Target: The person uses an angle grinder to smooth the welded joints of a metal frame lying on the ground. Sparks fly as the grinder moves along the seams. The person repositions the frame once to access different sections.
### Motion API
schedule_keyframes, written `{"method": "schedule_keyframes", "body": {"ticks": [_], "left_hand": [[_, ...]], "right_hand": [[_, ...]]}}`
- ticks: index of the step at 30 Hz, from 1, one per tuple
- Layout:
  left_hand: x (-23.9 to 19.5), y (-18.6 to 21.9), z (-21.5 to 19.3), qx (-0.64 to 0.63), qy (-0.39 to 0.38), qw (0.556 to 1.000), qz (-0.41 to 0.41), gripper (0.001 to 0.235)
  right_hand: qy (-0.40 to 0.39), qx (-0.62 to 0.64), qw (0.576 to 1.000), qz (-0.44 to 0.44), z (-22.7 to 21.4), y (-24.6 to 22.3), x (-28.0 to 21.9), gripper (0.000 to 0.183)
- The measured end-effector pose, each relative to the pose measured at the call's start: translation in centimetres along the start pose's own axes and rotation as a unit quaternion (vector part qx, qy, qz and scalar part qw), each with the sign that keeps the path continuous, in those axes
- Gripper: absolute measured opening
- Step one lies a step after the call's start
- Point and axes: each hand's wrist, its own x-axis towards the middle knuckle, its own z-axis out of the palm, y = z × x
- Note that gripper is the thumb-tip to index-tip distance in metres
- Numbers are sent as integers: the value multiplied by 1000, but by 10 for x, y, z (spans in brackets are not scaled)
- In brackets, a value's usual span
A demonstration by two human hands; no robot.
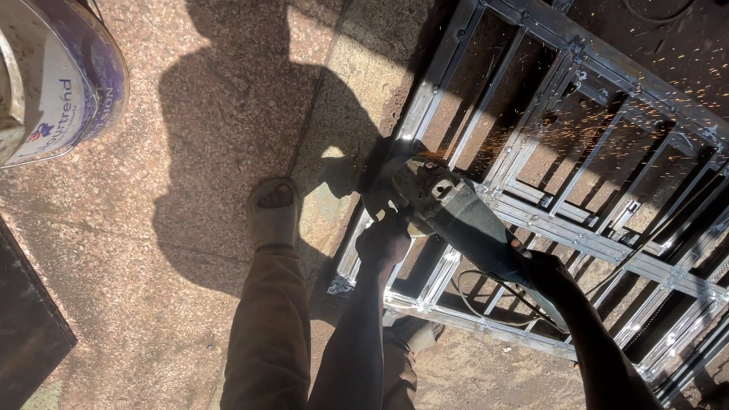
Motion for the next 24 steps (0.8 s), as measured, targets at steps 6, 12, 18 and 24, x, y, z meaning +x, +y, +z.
{"method": "schedule_keyframes", "body": {"ticks": [6, 12, 18, 24], "left_hand": [[-5, 19, -42, -117, -108, 986, -58, 51], [-11, 35, -70, -191, -168, 962, -99, 48], [-7, 31, -41, -228, -201, 933, -192, 47], [-4, 27, -2, -297, -113, 939, -131, 44]], "right_hand": [[3, -68, 997, 34, -20, -46, -31, 77], [22, -96, 995, 8, -30, 8, 18, 74], [29, -137, 990, 6, -66, -91, -66, 76], [80, -207, 975, 6, -71, -77, -51, 79]]}}
